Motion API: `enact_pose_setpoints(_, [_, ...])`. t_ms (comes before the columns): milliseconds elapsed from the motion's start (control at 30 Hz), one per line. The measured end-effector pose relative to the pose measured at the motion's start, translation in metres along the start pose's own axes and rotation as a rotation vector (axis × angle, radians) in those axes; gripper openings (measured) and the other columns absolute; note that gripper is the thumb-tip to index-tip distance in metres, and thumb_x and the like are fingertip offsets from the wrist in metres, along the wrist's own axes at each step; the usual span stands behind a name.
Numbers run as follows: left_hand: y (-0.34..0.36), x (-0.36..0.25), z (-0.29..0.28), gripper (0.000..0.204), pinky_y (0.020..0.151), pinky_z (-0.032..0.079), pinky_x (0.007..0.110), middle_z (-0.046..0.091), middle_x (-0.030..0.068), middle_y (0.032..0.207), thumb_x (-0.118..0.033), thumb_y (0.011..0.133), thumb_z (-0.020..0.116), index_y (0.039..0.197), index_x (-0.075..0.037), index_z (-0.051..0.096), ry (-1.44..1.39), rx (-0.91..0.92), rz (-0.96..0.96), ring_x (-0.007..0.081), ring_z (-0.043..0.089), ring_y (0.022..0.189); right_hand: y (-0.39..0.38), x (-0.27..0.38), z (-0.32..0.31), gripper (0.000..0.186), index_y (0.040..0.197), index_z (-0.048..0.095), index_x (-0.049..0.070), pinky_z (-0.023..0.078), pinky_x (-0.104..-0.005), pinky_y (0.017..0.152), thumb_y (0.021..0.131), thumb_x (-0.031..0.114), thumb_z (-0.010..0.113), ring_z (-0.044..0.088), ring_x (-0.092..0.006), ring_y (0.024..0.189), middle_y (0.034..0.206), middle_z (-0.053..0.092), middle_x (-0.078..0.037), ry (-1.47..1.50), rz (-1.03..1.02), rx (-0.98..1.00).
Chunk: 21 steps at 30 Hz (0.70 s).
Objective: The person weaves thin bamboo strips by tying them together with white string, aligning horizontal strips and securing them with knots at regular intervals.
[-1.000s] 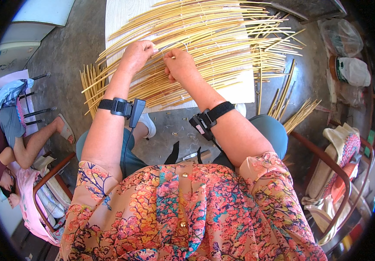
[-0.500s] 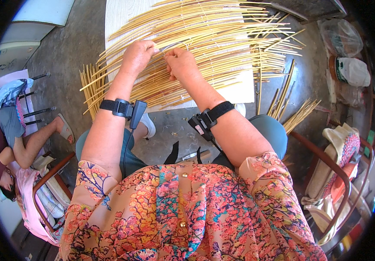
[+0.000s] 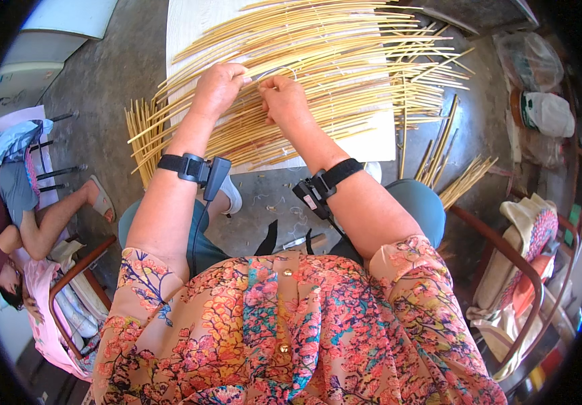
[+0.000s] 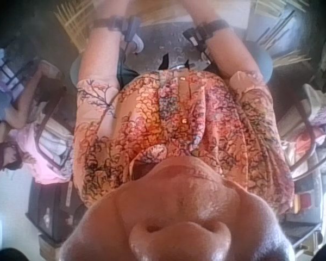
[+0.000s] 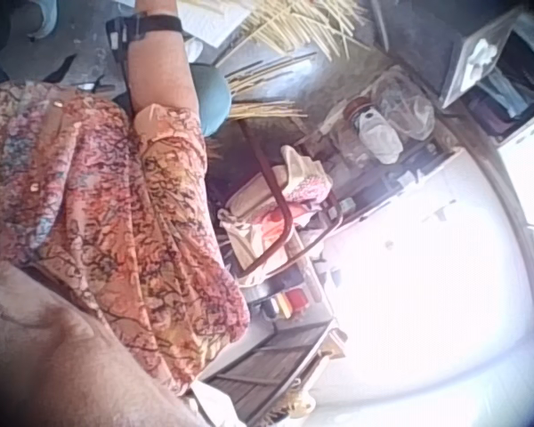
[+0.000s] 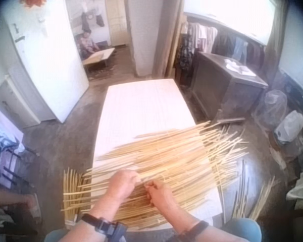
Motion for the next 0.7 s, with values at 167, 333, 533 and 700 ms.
enact_pose_setpoints(167, [-0.001, -0.001, 0.002, 0.015, 0.063, 0.045, 0.038, 0.061, 0.0151, 0.074, -0.02, 0.075, 0.064, 0.077, -0.006, 0.064, -0.019, -0.001, 0.02, 0.0335, 0.057, 0.07, 0.001, -0.002, 0.0, 0.012, 0.089, 0.06, 0.0, 0.041, -0.0255, 0.037, 0.085, 0.011, 0.057, 0.048, -0.0114, 0.045, 0.059, 0.052, -0.004, 0.021, -0.005, 0.011])
enact_pose_setpoints(333, [-0.003, -0.004, -0.002, 0.012, 0.062, 0.046, 0.043, 0.061, 0.0156, 0.072, -0.021, 0.074, 0.065, 0.075, -0.01, 0.065, 0.005, -0.145, 0.153, 0.0357, 0.058, 0.07, 0.0, 0.002, -0.002, 0.011, 0.089, 0.059, 0.001, 0.041, -0.025, 0.037, 0.085, 0.011, 0.057, 0.048, -0.0109, 0.045, 0.059, 0.052, -0.004, 0.034, 0.026, 0.016])
enact_pose_setpoints(533, [-0.001, 0.006, 0.006, 0.016, 0.065, 0.046, 0.038, 0.063, 0.0156, 0.078, -0.022, 0.079, 0.062, 0.084, -0.008, 0.065, -0.068, 0.037, -0.061, 0.0338, 0.058, 0.073, -0.002, 0.007, -0.005, 0.009, 0.088, 0.058, 0.004, 0.039, -0.0223, 0.04, 0.086, 0.012, 0.056, 0.04, -0.0066, 0.044, 0.059, 0.048, 0.001, -0.013, 0.021, 0.01])
enact_pose_setpoints(700, [0.001, 0.016, 0.005, 0.015, 0.064, 0.047, 0.034, 0.065, 0.0128, 0.075, -0.02, 0.08, 0.061, 0.083, -0.006, 0.066, -0.138, 0.044, -0.132, 0.0256, 0.061, 0.068, -0.002, 0.004, 0.0, 0.01, 0.087, 0.058, 0.003, 0.038, -0.0227, 0.04, 0.086, 0.013, 0.056, 0.042, -0.0074, 0.046, 0.058, 0.048, 0.001, -0.053, 0.001, 0.039])
Point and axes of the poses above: each hand's wrist, its own y-axis towards the middle knuckle, its own z-axis out of the palm, x = y × z, the point moved 6 cm from there along y, towards the middle knuckle
